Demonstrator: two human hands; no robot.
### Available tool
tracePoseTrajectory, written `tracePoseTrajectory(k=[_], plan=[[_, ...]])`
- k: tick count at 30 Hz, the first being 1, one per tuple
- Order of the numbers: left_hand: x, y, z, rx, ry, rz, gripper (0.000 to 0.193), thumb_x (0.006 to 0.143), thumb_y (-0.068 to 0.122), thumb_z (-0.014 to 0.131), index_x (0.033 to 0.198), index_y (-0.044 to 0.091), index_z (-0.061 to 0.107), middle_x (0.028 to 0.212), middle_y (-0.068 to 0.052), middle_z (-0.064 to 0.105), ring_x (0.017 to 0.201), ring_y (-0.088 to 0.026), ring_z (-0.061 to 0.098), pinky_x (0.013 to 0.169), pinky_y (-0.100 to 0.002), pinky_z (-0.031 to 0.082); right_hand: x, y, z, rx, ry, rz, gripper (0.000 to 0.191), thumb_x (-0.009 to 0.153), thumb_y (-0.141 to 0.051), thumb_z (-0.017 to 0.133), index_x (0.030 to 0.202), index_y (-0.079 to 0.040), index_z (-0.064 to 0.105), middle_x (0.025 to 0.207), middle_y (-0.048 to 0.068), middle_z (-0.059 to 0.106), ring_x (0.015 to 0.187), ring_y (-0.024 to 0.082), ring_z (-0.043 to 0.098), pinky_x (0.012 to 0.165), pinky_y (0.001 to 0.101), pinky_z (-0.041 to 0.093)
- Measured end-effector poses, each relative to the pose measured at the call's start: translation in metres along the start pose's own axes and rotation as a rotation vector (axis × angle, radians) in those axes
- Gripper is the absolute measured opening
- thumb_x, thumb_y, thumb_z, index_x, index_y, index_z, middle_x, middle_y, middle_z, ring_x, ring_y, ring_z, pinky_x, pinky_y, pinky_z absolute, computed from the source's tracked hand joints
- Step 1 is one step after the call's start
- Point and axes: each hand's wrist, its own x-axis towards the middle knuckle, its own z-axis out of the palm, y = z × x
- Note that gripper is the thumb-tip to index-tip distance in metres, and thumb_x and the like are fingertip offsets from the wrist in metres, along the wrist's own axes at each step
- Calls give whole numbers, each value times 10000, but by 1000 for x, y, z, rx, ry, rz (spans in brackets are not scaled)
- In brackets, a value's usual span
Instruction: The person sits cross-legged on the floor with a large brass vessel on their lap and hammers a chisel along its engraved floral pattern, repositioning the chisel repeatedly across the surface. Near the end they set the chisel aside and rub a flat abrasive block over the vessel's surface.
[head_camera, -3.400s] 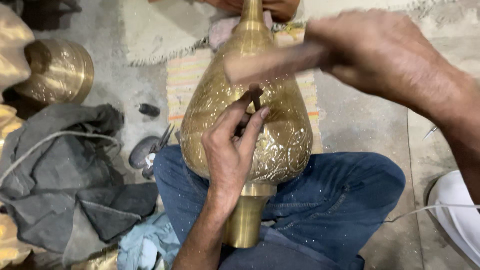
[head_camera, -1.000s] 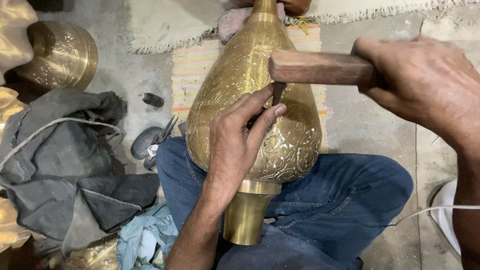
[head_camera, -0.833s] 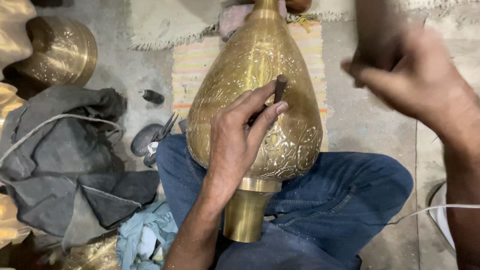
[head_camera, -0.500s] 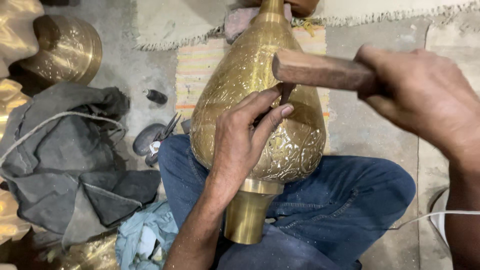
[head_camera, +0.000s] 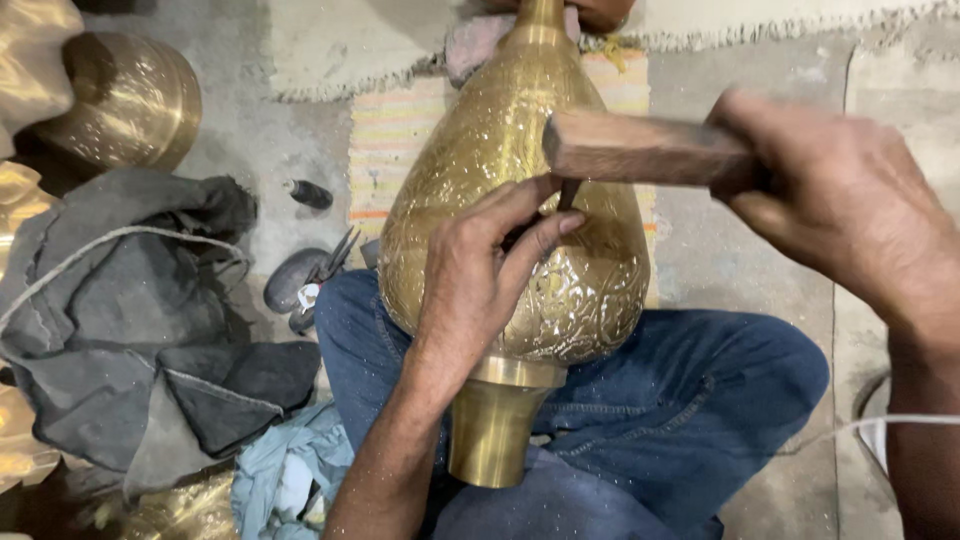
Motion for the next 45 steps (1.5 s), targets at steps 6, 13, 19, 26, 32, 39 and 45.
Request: tracePoseTrajectory(k=[6, 13, 19, 26, 32, 39, 45], plan=[[1, 4, -4, -69, 1, 53, 368, 989, 280, 706, 1292, 71, 716, 1195, -100, 781, 1026, -191, 790, 883, -340, 636, 0, -2, 0, 247, -41, 54, 350, 851, -153, 799, 1134, -57, 618, 839, 145, 709, 750, 307, 710, 625, 423, 549], [1, 0, -5, -27, -9, 83, 363, 988, 268, 726, 1275, 46, 713, 1193, -109, 774, 1020, -201, 789, 891, -350, 636, -2, 4, 4, -154, -78, -17, 326, 868, -139, 837, 1119, -48, 652, 768, 136, 720, 770, 276, 711, 715, 401, 559], [3, -4, -3, -10, -60, 42, 362, 966, 294, 726, 1234, 51, 733, 1099, -90, 789, 924, -177, 791, 817, -339, 637, -6, 3, 12, 630, -60, 118, 315, 876, -75, 735, 1170, -62, 621, 963, 92, 754, 880, 191, 751, 763, 343, 599], [5, -5, -7, -61, -92, 8, 388, 953, 288, 714, 1268, 60, 718, 1079, -77, 792, 854, -166, 776, 743, -331, 636, -8, 0, 5, 363, -34, 249, 261, 919, -159, 798, 1098, -37, 654, 815, 156, 717, 745, 310, 717, 657, 436, 557], [4, -7, -6, -66, -99, 18, 406, 949, 296, 710, 1279, 58, 713, 1080, -81, 790, 875, -163, 783, 753, -329, 631, -13, -2, 8, 265, 83, 108, 299, 887, -118, 805, 1084, -26, 599, 803, 151, 656, 724, 315, 662, 638, 446, 538], [4, -5, -8, -45, -93, 76, 384, 981, 310, 708, 1277, 66, 718, 1114, -88, 789, 937, -170, 777, 819, -346, 629, -17, 6, 11, 435, 38, 148, 163, 961, -147, 745, 1078, -81, 652, 863, 105, 712, 769, 245, 721, 690, 386, 582], [5, -6, -8, -72, -126, 30, 386, 962, 308, 704, 1274, 81, 721, 1093, -76, 792, 895, -170, 784, 776, -333, 642, -16, -2, 6, 433, 53, 124, 195, 959, -162, 759, 1070, -61, 636, 813, 86, 702, 741, 220, 719, 658, 369, 570]])
